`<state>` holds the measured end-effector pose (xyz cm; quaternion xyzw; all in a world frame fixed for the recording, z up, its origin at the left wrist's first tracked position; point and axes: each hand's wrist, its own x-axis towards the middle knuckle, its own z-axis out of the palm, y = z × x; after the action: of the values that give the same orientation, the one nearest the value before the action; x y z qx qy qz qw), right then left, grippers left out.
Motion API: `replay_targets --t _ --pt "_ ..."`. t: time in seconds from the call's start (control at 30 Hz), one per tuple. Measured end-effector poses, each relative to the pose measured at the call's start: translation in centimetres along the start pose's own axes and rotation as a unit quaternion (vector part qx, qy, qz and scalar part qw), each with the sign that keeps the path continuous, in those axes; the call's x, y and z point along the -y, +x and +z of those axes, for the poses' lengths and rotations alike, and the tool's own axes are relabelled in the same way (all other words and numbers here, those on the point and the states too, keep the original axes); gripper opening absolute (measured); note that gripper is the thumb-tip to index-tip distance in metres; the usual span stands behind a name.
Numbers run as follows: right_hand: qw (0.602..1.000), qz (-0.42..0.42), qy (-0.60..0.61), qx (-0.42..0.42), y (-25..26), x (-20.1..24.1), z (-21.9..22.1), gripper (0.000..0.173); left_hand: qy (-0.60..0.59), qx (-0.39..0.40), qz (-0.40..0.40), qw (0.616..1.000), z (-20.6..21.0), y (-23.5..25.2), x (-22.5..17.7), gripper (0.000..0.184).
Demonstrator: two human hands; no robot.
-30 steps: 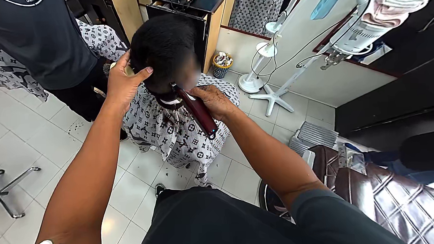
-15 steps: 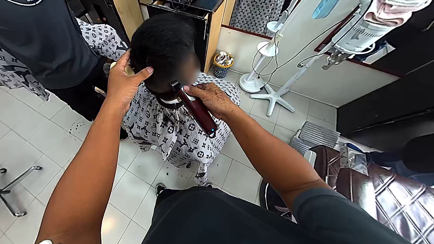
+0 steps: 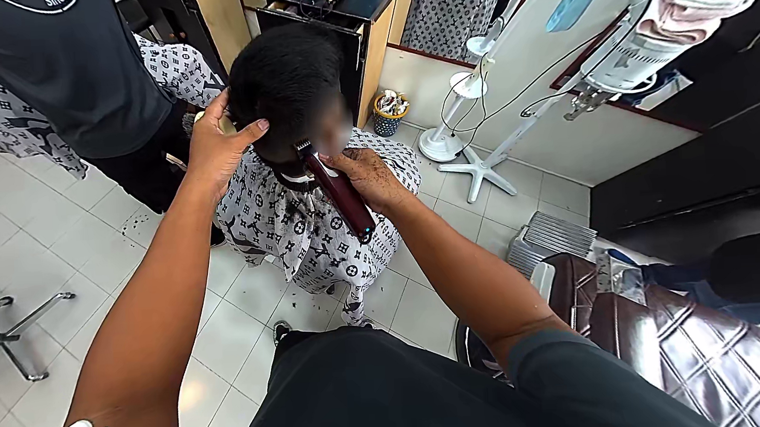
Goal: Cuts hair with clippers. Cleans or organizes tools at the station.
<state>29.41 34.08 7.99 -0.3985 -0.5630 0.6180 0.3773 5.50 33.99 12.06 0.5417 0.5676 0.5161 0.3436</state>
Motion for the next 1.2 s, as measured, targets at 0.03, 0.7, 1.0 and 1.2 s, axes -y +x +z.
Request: replay_targets --t 0.03,0.7,1.0,1.2 --pt "1.000 -0.009 0.008 0.000 0.1 -0.1 0.1 0.037 0.000 0.000 -0.001 1.000 0.0 0.0 0.0 0.076" --pt "0.997 -0.061 -0.037 0.016 -2.3 -0.4 -0.7 0.034 -0.029 -0.059 0.011 0.998 -0.5 -2.8 0.3 0.078" --pt "0.955 0.163 0.236 -0.079 -9.2 -8.2 -3.8 0.061 -0.056 0.243 0.084 0.965 5.6 -7.2 -0.5 0.023" --pt "0.968 0.131 0.198 -0.082 -10.9 -9.1 -3.4 0.052 -0.033 0.272 0.005 0.962 6.8 -5.8 -0.1 0.027"
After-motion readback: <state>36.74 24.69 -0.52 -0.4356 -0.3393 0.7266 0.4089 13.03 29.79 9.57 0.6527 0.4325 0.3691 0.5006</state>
